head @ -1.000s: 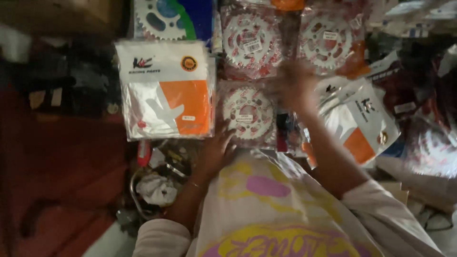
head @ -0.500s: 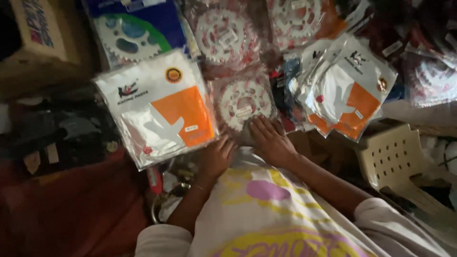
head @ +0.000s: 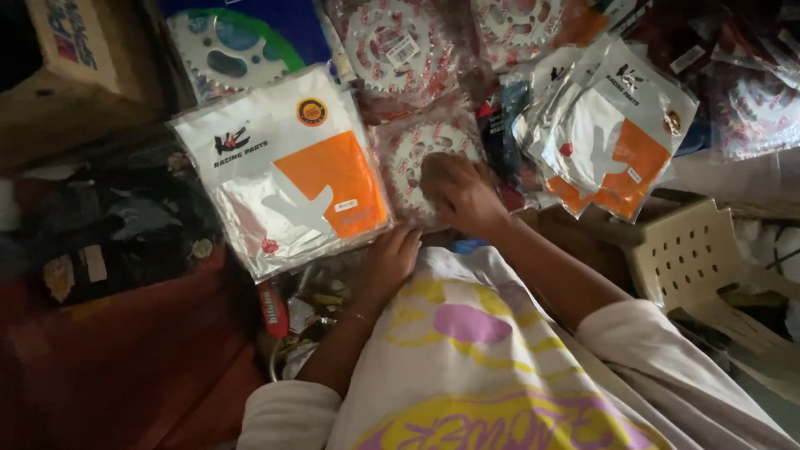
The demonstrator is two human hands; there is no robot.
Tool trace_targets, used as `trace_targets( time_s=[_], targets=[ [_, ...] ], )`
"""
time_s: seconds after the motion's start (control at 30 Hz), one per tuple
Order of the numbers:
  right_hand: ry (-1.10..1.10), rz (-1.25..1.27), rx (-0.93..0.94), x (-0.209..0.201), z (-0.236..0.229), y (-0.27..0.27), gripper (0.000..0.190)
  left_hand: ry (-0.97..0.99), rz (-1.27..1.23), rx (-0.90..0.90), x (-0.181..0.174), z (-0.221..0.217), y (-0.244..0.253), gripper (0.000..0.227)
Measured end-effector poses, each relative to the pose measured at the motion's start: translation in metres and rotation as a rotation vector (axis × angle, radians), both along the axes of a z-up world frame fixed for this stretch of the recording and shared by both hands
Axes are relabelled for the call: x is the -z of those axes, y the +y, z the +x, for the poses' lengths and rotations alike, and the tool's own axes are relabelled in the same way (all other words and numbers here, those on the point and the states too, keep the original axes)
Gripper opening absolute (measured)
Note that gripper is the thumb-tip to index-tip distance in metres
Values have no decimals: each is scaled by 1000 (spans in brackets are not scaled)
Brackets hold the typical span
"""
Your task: The person sorts through a pile of packaged motorcycle sprockets and parts on a cluttered table. They pick up individual packages, turn them over to view the contents, and rearrange them into stacks.
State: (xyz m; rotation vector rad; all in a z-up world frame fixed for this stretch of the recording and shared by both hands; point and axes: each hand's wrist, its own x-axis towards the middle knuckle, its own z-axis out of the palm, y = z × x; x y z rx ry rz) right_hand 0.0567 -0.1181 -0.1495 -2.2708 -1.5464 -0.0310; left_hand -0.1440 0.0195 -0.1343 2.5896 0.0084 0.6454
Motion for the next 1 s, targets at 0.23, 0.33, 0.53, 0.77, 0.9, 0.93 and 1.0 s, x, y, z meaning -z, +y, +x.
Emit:
trace_targets(
  time_s=[0.23, 0.33, 0.53, 0.77, 0.9, 0.93, 1.0],
  targets=[
    [202, 121, 24, -29, -57, -86, 32, -72, 136, -12, -19, 10, -5, 13],
    [372, 233, 235, -39, -64, -124, 36, -67, 76, 4, -33, 12, -15, 18],
    [384, 546, 398, -124, -53, -129, 28, 130, -811, 60, -126, 47, -6, 10],
    [769, 234, 152, -144, -23, -85, 122, -113, -1352, 10, -152, 107, -32, 10],
    [846, 21, 391, -168, 7, -58, 35, -87, -1392, -28, -187, 131, -38, 12],
    [810, -78, 529, -155, 20, -61, 35, -121, -1383, -14, -194, 138, -33, 16],
    [766, -172, 663, -123, 66, -66, 36, -160, -1369, 3, -205, 152, -26, 20]
  ],
)
